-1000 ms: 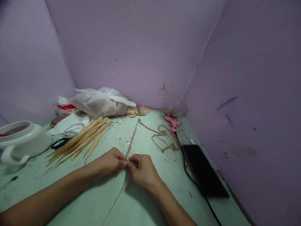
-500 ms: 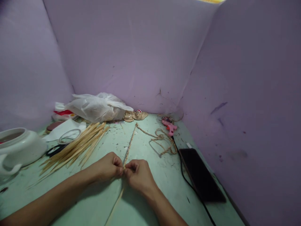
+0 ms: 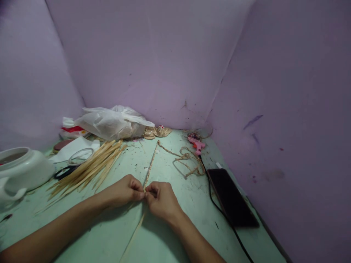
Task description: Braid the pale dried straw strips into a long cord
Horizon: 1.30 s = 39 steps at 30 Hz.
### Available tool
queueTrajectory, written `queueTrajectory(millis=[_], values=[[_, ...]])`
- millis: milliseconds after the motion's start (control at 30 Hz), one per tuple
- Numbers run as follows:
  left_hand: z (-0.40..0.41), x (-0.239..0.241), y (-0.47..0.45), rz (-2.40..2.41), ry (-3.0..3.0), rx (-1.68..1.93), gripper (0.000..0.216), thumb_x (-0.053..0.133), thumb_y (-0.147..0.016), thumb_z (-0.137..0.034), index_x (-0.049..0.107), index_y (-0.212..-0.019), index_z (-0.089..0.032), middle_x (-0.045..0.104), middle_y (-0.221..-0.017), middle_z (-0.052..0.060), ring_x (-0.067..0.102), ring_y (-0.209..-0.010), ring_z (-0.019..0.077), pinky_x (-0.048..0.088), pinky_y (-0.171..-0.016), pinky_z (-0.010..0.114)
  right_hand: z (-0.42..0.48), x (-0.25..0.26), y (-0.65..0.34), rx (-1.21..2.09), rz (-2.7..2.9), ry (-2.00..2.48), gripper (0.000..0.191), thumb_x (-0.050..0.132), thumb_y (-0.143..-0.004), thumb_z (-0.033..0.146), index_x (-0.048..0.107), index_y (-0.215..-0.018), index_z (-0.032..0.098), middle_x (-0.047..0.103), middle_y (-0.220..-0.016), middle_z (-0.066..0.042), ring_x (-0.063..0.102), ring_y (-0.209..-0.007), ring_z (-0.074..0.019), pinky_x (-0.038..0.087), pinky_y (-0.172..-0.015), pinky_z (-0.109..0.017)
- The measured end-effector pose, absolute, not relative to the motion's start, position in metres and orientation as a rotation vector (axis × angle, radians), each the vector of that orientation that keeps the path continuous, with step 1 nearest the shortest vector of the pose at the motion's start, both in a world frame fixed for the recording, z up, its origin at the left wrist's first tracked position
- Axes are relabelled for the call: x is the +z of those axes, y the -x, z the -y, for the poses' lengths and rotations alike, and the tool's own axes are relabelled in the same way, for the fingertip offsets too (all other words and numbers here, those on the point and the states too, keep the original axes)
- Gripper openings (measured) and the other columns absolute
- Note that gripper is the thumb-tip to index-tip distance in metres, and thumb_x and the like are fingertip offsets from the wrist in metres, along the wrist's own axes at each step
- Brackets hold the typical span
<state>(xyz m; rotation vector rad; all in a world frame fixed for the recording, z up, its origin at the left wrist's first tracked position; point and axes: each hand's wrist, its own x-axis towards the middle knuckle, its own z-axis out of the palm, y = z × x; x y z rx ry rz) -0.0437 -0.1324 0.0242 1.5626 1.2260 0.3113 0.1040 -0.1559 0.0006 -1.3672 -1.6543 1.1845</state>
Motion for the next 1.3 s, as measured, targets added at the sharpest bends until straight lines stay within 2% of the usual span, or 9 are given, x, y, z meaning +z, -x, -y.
queueTrajectory(millis=[200, 300, 400, 467, 533, 600, 667, 1033, 1300], values=[[0.122, 0.051, 0.068, -1.358, -1.913, 0.103, 0.014, 0.050, -0.057, -0.021, 0.060, -0.055, -0.012, 0.046, -0.047, -0.002, 0.037, -0.045, 0.0073, 0.025, -0.044, 0.019, 0.154, 0.001, -0.100, 1.390, 1.429, 1.362, 0.008, 0.049, -0.059, 0.014, 0.056, -0.057, 0.012, 0.053, -0.049, 0.001, 0.040, -0.046, -0.0076, 0.030, -0.046, -0.020], [0.126, 0.069, 0.067, -1.531, -1.842, 0.260, 0.036, 0.050, -0.063, -0.023, 0.062, -0.095, -0.012, 0.062, -0.069, 0.004, 0.047, -0.048, 0.0091, 0.032, -0.046, 0.019, 0.153, -0.004, -0.099, 1.415, 1.382, 1.353, 0.007, 0.050, -0.059, 0.014, 0.056, -0.057, 0.012, 0.054, -0.049, 0.001, 0.040, -0.046, -0.0072, 0.029, -0.046, -0.020], [0.135, 0.066, 0.050, -1.491, -1.500, 0.290, 0.057, 0.041, -0.070, -0.019, 0.035, -0.127, -0.010, 0.059, -0.058, 0.002, 0.046, -0.036, 0.0093, 0.033, -0.040, 0.020, 0.154, -0.005, -0.099, 1.418, 1.413, 1.334, 0.008, 0.050, -0.060, 0.015, 0.056, -0.057, 0.012, 0.052, -0.049, 0.001, 0.038, -0.045, -0.0064, 0.028, -0.045, -0.020], [0.138, 0.054, 0.038, -1.401, -1.375, 0.228, 0.048, 0.041, -0.069, -0.016, 0.047, -0.115, -0.004, 0.052, -0.045, -0.001, 0.045, -0.034, 0.0101, 0.034, -0.038, 0.021, 0.154, -0.003, -0.099, 1.424, 1.449, 1.306, 0.010, 0.050, -0.062, 0.017, 0.056, -0.056, 0.011, 0.052, -0.049, 0.001, 0.037, -0.045, -0.0061, 0.027, -0.045, -0.019], [0.137, 0.040, 0.032, -1.359, -1.348, 0.207, 0.028, 0.042, -0.065, -0.015, 0.060, -0.083, -0.004, 0.046, -0.039, -0.001, 0.043, -0.033, 0.0098, 0.033, -0.037, 0.021, 0.154, -0.001, -0.100, 1.423, 1.481, 1.290, 0.011, 0.049, -0.063, 0.018, 0.055, -0.057, 0.011, 0.053, -0.051, 0.000, 0.038, -0.046, -0.0065, 0.027, -0.045, -0.019], [0.134, 0.029, 0.033, -1.376, -1.424, 0.202, 0.016, 0.043, -0.061, -0.015, 0.057, -0.059, -0.009, 0.041, -0.035, -0.002, 0.037, -0.031, 0.0084, 0.028, -0.035, 0.020, 0.154, 0.001, -0.101, 1.392, 1.525, 1.317, 0.011, 0.049, -0.064, 0.019, 0.054, -0.059, 0.011, 0.054, -0.054, -0.001, 0.040, -0.047, -0.0072, 0.028, -0.045, -0.019], [0.131, 0.024, 0.036, -1.411, -1.590, 0.254, 0.012, 0.044, -0.058, -0.016, 0.052, -0.049, -0.012, 0.036, -0.035, -0.004, 0.032, -0.034, 0.0064, 0.023, -0.036, 0.019, 0.155, 0.002, -0.102, 1.325, 1.607, 1.372, 0.010, 0.049, -0.065, 0.019, 0.055, -0.062, 0.011, 0.054, -0.055, -0.001, 0.040, -0.048, -0.0075, 0.027, -0.045, -0.019], [0.138, 0.018, 0.027, -1.394, -1.654, 0.437, 0.012, 0.039, -0.050, -0.013, 0.035, -0.040, -0.016, 0.020, -0.041, -0.006, 0.019, -0.042, 0.0050, 0.012, -0.039, 0.021, 0.177, 0.028, -0.104, 0.418, 2.147, 1.746, 0.017, 0.046, -0.067, 0.016, 0.062, -0.063, 0.015, 0.063, -0.061, -0.006, 0.052, -0.053, -0.0120, 0.021, -0.047, -0.023], [0.147, 0.024, 0.021, -1.355, -1.189, 0.566, 0.010, 0.042, -0.048, -0.012, 0.038, -0.039, -0.016, 0.024, -0.032, -0.007, 0.020, -0.034, 0.0041, 0.012, -0.036, 0.021, 0.199, 0.027, -0.087, 0.138, 2.424, 1.735, 0.020, 0.048, -0.066, 0.014, 0.061, -0.080, 0.013, 0.064, -0.066, -0.008, 0.057, -0.053, -0.0164, 0.020, -0.044, -0.026]])
